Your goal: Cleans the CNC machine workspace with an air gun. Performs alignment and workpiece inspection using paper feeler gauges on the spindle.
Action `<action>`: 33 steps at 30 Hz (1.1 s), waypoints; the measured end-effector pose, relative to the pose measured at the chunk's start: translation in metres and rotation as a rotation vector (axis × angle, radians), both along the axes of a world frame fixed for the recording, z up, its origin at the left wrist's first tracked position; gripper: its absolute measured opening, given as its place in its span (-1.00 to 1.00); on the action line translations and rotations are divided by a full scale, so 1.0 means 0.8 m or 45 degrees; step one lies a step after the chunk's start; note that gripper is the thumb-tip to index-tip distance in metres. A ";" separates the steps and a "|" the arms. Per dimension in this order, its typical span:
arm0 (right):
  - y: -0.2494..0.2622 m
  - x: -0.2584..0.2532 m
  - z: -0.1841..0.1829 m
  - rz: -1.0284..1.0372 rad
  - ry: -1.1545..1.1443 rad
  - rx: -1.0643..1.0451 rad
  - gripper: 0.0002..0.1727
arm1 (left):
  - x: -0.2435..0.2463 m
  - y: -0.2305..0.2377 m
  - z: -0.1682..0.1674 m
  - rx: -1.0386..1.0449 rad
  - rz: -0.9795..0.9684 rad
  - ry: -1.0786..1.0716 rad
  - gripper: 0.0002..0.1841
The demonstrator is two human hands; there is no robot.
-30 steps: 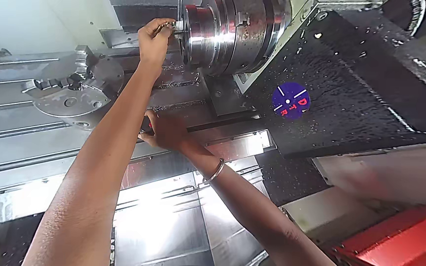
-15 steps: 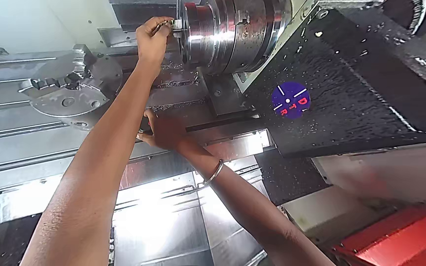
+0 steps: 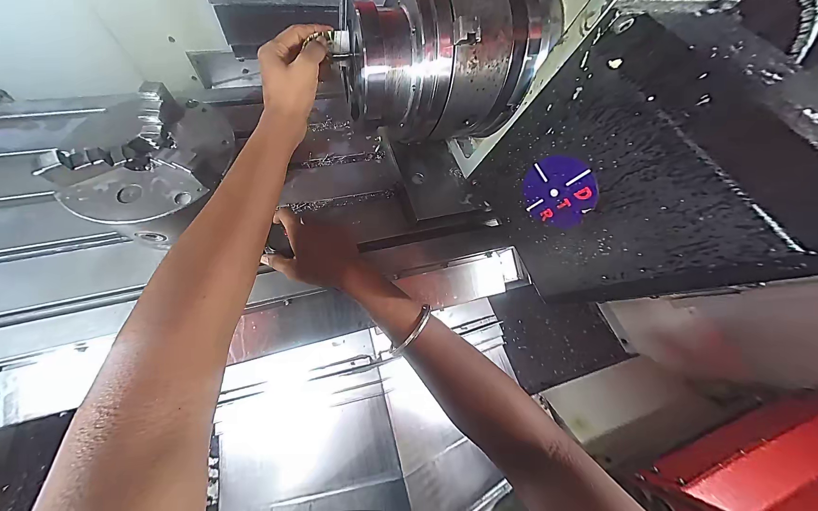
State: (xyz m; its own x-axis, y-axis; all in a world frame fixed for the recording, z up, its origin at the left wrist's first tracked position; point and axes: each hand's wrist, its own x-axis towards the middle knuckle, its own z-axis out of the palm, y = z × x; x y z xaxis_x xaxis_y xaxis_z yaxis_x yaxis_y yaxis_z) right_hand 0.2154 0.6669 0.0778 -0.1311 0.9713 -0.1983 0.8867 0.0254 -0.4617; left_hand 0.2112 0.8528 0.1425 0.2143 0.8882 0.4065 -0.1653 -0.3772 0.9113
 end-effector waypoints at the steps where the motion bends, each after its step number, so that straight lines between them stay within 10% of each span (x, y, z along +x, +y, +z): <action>1: 0.000 -0.001 0.000 -0.017 -0.013 0.003 -0.29 | 0.000 0.000 -0.002 0.006 0.004 0.003 -0.79; 33: 0.001 -0.004 -0.004 -0.005 -0.099 0.060 -0.35 | 0.004 0.001 -0.002 -0.025 0.009 -0.023 -0.79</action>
